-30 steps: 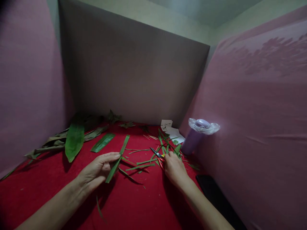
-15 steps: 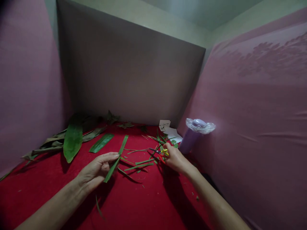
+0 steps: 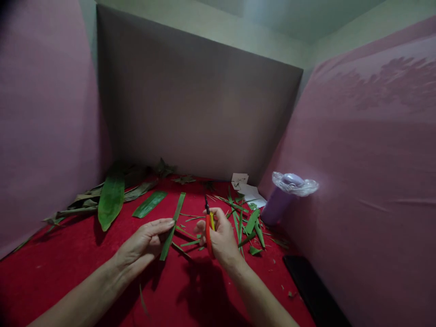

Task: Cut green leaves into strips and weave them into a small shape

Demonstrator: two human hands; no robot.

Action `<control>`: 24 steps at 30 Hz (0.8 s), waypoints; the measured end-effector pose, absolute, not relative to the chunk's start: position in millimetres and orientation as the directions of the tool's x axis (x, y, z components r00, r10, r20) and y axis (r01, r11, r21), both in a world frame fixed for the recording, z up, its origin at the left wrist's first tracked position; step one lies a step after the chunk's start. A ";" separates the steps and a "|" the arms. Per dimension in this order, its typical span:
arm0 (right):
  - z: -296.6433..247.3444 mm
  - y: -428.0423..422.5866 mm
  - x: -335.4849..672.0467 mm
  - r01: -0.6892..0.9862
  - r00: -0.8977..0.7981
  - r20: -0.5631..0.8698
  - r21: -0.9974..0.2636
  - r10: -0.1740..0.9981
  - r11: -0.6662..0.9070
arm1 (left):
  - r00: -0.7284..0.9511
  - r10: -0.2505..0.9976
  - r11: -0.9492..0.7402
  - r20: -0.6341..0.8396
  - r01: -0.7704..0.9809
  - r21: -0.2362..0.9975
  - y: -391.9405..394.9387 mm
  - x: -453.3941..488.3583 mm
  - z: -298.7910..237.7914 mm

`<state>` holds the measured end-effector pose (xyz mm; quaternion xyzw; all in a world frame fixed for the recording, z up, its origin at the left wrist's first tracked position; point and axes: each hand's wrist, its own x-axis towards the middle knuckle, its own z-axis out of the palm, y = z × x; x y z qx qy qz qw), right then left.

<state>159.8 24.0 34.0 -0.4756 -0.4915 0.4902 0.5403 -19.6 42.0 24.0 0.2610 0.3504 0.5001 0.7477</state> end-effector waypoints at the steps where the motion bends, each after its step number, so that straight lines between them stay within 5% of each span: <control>1: 35.2 27.1 157.5 -0.113 0.068 0.082 -0.990 0.994 0.089 | 0.258 0.934 0.354 -0.249 -0.556 0.752 41.7 -19.2 23.6; 10: -3.0 19.3 120.8 -0.305 0.021 0.068 -0.950 0.997 0.071 | 0.265 0.948 0.297 -0.174 -0.543 0.786 33.9 -11.6 21.3; 24: -26.4 12.0 119.8 -0.322 -0.010 0.193 -0.930 0.981 0.179 | 0.303 0.929 0.353 -0.212 -0.555 0.753 31.0 -3.8 14.6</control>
